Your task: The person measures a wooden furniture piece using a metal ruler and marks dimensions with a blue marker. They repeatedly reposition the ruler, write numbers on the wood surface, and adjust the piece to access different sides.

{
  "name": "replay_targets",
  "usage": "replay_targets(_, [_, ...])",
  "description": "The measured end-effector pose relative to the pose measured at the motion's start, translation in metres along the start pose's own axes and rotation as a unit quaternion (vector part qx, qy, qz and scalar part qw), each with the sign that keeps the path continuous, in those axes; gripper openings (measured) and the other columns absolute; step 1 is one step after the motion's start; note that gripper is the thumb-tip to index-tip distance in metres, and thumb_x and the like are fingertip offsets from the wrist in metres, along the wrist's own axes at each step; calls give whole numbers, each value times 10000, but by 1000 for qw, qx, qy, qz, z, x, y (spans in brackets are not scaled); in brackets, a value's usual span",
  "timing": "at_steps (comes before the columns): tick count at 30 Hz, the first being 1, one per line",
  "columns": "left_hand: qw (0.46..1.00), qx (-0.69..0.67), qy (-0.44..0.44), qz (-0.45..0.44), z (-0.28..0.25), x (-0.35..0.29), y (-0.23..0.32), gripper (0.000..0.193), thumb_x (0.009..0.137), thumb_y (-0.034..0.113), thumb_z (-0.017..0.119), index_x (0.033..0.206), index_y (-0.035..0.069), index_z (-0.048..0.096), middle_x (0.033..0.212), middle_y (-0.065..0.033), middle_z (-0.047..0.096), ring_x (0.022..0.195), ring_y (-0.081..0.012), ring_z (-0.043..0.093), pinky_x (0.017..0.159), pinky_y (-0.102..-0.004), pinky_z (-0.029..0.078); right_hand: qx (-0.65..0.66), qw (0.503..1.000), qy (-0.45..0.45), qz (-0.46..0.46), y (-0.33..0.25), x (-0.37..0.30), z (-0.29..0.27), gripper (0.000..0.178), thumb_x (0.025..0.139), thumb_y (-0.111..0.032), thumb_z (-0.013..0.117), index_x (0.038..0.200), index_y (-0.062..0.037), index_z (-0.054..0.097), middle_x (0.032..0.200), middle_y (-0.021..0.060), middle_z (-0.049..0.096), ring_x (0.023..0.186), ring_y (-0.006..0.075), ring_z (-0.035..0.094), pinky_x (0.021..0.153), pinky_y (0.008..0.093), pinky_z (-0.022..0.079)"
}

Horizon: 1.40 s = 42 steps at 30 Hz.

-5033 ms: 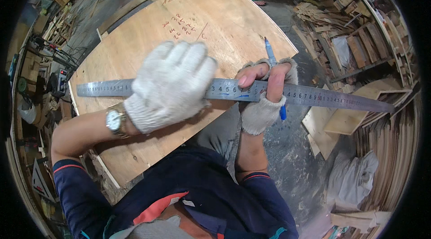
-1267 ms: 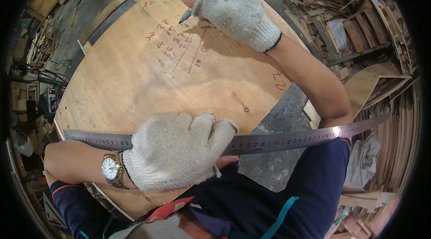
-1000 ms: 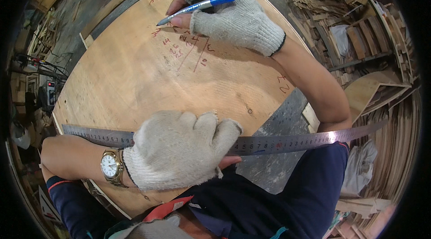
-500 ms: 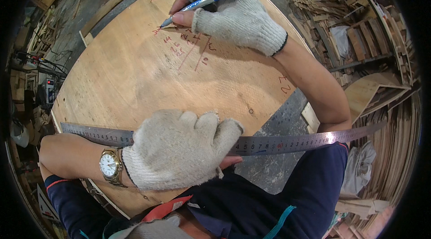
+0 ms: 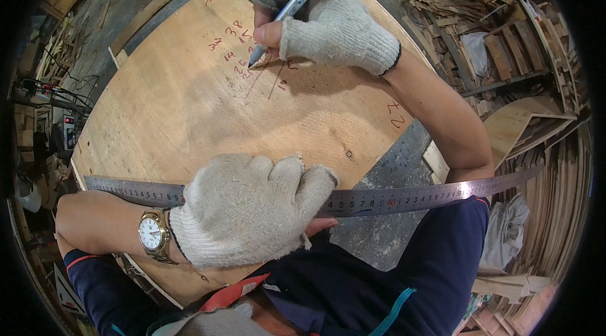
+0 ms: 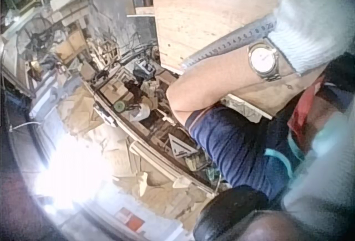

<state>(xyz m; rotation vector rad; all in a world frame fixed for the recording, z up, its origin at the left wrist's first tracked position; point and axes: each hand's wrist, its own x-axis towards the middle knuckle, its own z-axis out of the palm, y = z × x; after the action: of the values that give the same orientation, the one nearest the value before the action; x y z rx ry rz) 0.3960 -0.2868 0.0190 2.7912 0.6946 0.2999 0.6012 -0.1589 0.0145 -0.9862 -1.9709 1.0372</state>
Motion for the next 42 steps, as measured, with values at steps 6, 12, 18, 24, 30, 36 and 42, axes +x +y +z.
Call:
replay_targets(6, [1000,-4,7,10,1,-1,-2,410,885,519,683,1012,131,644,764,-33,558,621,-195,617,485,-352,487,-18,1000,-3,-18,0,1,1,276,829,-289,824,880,-41,712,776,46,709,681,109,695,564,237,563])
replay_targets(12, [1000,1,4,9,2,-1,-1,422,890,530,678,1014,127,647,747,-30,555,615,-190,614,466,-348,478,8,1000,-11,8,-3,1,1,292,845,-309,822,888,-39,717,781,47,709,690,107,695,590,243,567])
replay_targets(18, [1000,5,18,13,4,-1,-2,423,891,541,672,1002,133,649,746,-26,547,610,-180,605,460,-352,478,1,1000,1,18,-10,2,5,267,865,-277,807,894,-28,714,791,49,713,729,108,700,616,243,558])
replay_targets(24, [1000,7,-1,0,2,-1,0,406,893,539,669,1003,149,651,755,-24,541,613,-178,603,466,-355,483,-19,1000,1,7,-11,2,8,198,901,-223,784,891,-45,696,786,41,710,744,112,707,683,257,578])
replay_targets(30, [1000,-7,-4,6,1,0,-2,401,900,525,665,1013,141,648,753,-28,552,619,-184,615,477,-358,492,-2,1000,4,31,-9,3,8,241,876,-248,804,891,-34,693,791,43,702,742,121,710,656,248,576])
replay_targets(36, [1000,10,-7,7,0,-1,0,414,890,522,673,1021,130,645,748,-29,553,619,-186,619,480,-358,497,-15,1000,0,-6,1,-2,-1,280,855,-283,823,862,-40,684,760,36,679,678,111,696,578,228,556])
replay_targets(42, [1000,-13,-15,3,1,-1,-2,426,894,527,670,1026,124,643,749,-34,550,613,-184,616,475,-355,492,12,999,14,27,-7,3,5,295,856,-308,813,854,-40,688,724,48,682,626,100,681,519,235,543])
